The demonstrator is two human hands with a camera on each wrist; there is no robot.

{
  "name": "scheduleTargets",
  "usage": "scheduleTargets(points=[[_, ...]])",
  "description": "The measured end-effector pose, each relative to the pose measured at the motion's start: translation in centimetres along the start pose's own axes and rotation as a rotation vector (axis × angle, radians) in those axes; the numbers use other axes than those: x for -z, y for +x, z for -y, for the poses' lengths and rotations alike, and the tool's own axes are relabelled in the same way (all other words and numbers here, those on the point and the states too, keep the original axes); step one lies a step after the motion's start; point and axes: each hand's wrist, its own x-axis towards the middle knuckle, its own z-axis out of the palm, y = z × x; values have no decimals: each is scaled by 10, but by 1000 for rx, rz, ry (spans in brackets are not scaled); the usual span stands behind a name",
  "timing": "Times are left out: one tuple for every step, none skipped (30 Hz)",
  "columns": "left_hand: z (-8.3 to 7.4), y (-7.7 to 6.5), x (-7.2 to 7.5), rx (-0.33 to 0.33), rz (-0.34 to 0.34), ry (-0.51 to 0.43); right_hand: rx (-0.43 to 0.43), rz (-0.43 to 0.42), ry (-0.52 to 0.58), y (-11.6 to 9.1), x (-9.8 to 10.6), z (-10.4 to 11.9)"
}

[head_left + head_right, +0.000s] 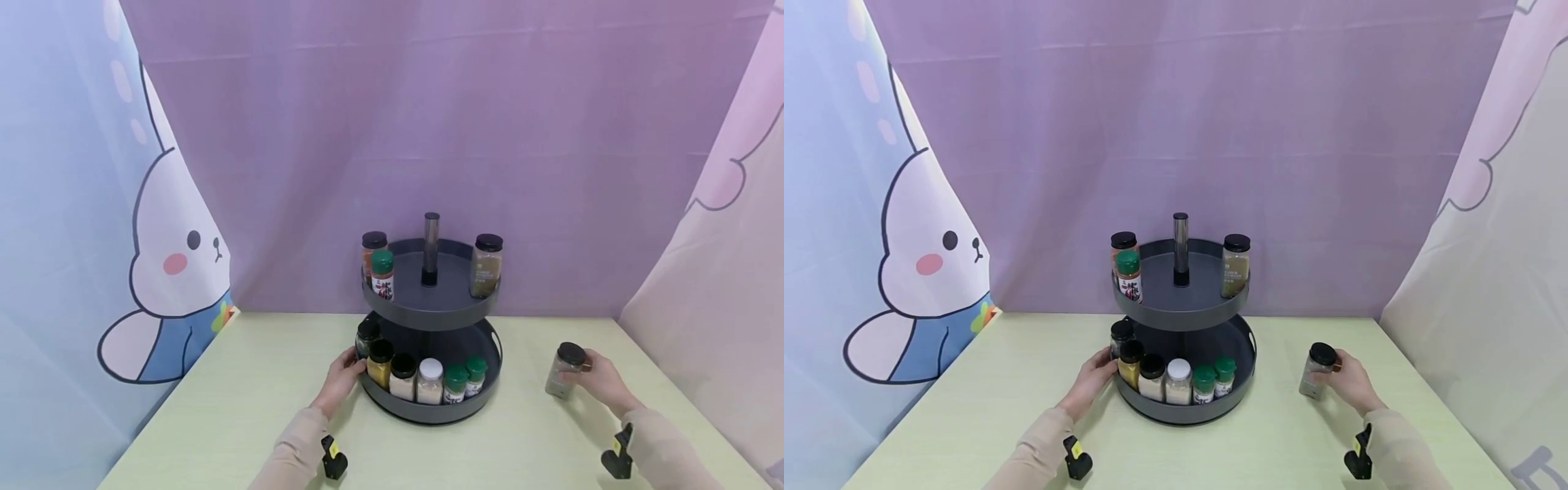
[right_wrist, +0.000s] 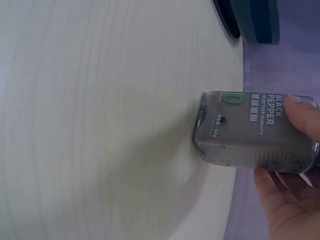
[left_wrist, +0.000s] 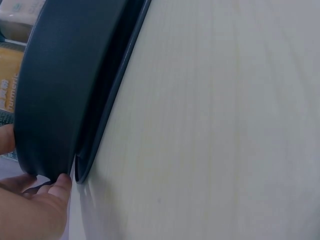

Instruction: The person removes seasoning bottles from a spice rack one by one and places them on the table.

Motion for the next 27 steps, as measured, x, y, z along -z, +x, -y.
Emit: scheduleTargets(points=[[0,0,0,1,-1,-2,-2,2,1,0,0,0],[0,-1,0,1,-2,-3,-4,5,1,0,1,1],[0,-1,0,1,-2,-3,-6,7,1,1,1,1],[0,-1,0,1,-2,-4,-8,11,2,1,1,1],[0,-1,0,2,-2,-7,-11,12,2,1,2,2],[-1,-1,0,1,-2,-7,-12,12,-2,1,2,2],[-1,-1,0,-1,-2,-6,-13,12,-4,2,3,3],[-1,0,0,-2,-3,-4,-10,12,-5,2,3,3],[-2,0,-1,-2,-5,-2,-7,13,-6,2,4,4],[-2,0,-1,-2,-6,-1,0,11,-6,2,4,5],[-2,0,-1,-1,-8,0,11,5,-6,3,4,6],[-2,0,-1,1,-10,1,25,-1,-3,3,5,7],[-2,0,-1,1,-11,3,40,-7,2,3,5,9],[-2,0,-1,1,-11,3,55,-14,5,3,6,10],[-3,0,0,0,-11,2,71,-24,4,4,6,11],[-2,0,0,-2,-10,2,86,-29,0,5,7,12],[-2,0,0,-1,-10,1,95,-33,-4,5,8,13],[-2,0,0,0,-11,0,103,-36,-13,6,8,14],[-2,0,0,-1,-10,-2,108,-35,-24,7,9,15],[-1,0,0,-2,-10,-2,112,-33,-36,8,10,16],[-1,0,-1,-3,-11,-3,115,-28,-44,9,12,18],[-1,0,-1,-1,-12,-6,120,-22,-54,10,13,20],[-1,1,-1,2,-13,-9,122,-21,-60,11,15,22],[0,1,-1,2,-14,-7,129,-21,-71,12,16,25],[0,1,-1,-3,-13,-4,133,-21,-80,13,18,27],[0,1,-1,-8,-13,2,139,-21,-90,13,20,30],[0,1,-1,-6,-14,1,147,-24,-102,14,21,34]])
